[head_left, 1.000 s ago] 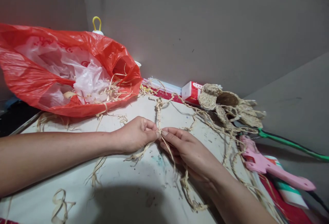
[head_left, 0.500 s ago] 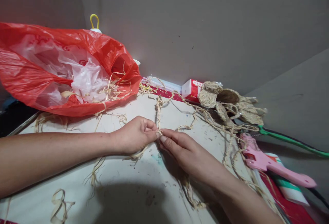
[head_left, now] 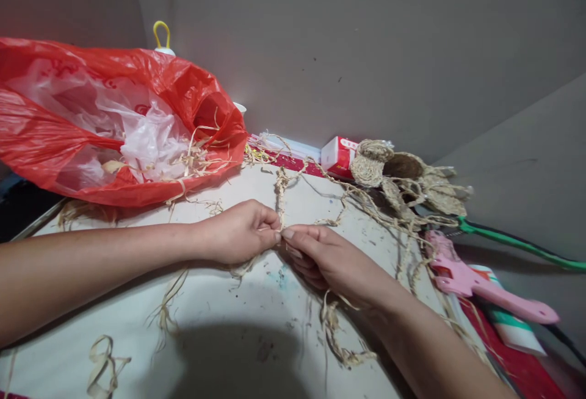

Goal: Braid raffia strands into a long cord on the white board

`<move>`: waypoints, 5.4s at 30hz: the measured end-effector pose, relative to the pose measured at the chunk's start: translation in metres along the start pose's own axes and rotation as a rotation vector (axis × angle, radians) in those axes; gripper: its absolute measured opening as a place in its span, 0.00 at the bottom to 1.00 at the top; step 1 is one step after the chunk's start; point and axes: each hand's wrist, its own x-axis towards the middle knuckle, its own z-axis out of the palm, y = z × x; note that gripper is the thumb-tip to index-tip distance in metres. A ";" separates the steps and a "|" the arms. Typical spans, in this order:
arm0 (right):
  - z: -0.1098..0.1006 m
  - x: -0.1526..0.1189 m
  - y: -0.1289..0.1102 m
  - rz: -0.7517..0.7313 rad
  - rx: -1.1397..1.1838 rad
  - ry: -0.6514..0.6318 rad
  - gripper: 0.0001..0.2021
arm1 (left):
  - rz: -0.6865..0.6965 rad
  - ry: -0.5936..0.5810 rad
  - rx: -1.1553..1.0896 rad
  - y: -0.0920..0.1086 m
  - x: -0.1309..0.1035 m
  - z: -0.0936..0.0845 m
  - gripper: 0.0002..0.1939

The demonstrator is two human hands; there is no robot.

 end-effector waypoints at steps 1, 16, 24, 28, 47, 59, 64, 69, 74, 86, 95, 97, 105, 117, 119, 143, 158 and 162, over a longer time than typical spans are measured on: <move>0.002 0.001 0.001 0.010 0.040 0.012 0.18 | 0.012 -0.002 0.032 0.002 0.000 -0.001 0.08; 0.028 0.004 0.009 -0.010 0.243 0.156 0.20 | -0.216 0.078 0.065 0.005 -0.018 0.028 0.03; 0.030 0.002 0.005 -0.057 0.274 0.153 0.18 | -0.185 0.073 0.169 0.017 -0.020 0.024 0.05; 0.025 0.001 0.004 -0.058 0.317 0.176 0.16 | -0.085 0.216 0.397 0.027 -0.012 0.001 0.09; 0.008 -0.001 0.000 0.005 0.114 0.025 0.14 | -0.060 -0.015 -0.029 0.004 0.001 -0.008 0.14; -0.001 -0.005 -0.002 -0.008 -0.033 -0.061 0.09 | -0.284 -0.055 -0.218 0.003 0.001 -0.002 0.10; -0.003 -0.006 -0.002 -0.041 -0.084 -0.104 0.07 | -0.275 0.014 -0.105 0.005 -0.002 0.002 0.11; -0.002 -0.009 -0.001 -0.002 -0.032 -0.099 0.09 | -0.202 0.073 0.034 0.002 -0.001 0.005 0.13; -0.001 -0.010 -0.003 -0.020 -0.157 -0.079 0.12 | -0.137 0.095 0.143 -0.003 0.000 0.004 0.17; 0.017 -0.006 -0.002 -0.014 -0.074 0.197 0.12 | -0.075 0.093 0.103 -0.001 -0.004 0.009 0.13; 0.034 -0.009 0.007 -0.193 -0.447 0.473 0.14 | -0.075 0.039 -0.109 0.000 -0.003 0.008 0.12; 0.038 -0.011 0.007 -0.246 -0.563 0.473 0.14 | -0.088 0.046 -0.097 -0.001 -0.004 0.009 0.12; 0.043 -0.024 -0.009 -0.090 -0.322 0.176 0.19 | -0.164 0.210 -0.138 0.002 -0.005 0.009 0.14; 0.039 -0.031 -0.001 -0.007 -0.244 0.013 0.25 | -0.226 0.260 -0.318 -0.006 -0.002 0.009 0.11; 0.035 -0.031 -0.003 -0.019 -0.271 -0.007 0.24 | -0.239 0.249 -0.328 -0.004 -0.001 0.007 0.12; 0.010 -0.007 -0.003 0.070 0.307 -0.034 0.20 | -0.026 0.082 -0.275 -0.004 -0.002 0.011 0.16; 0.010 0.000 0.000 0.007 0.334 0.049 0.16 | 0.078 -0.033 -0.005 -0.001 -0.001 0.002 0.11; 0.015 0.001 0.001 0.022 0.214 0.208 0.14 | -0.012 -0.088 0.080 0.010 -0.001 -0.005 0.11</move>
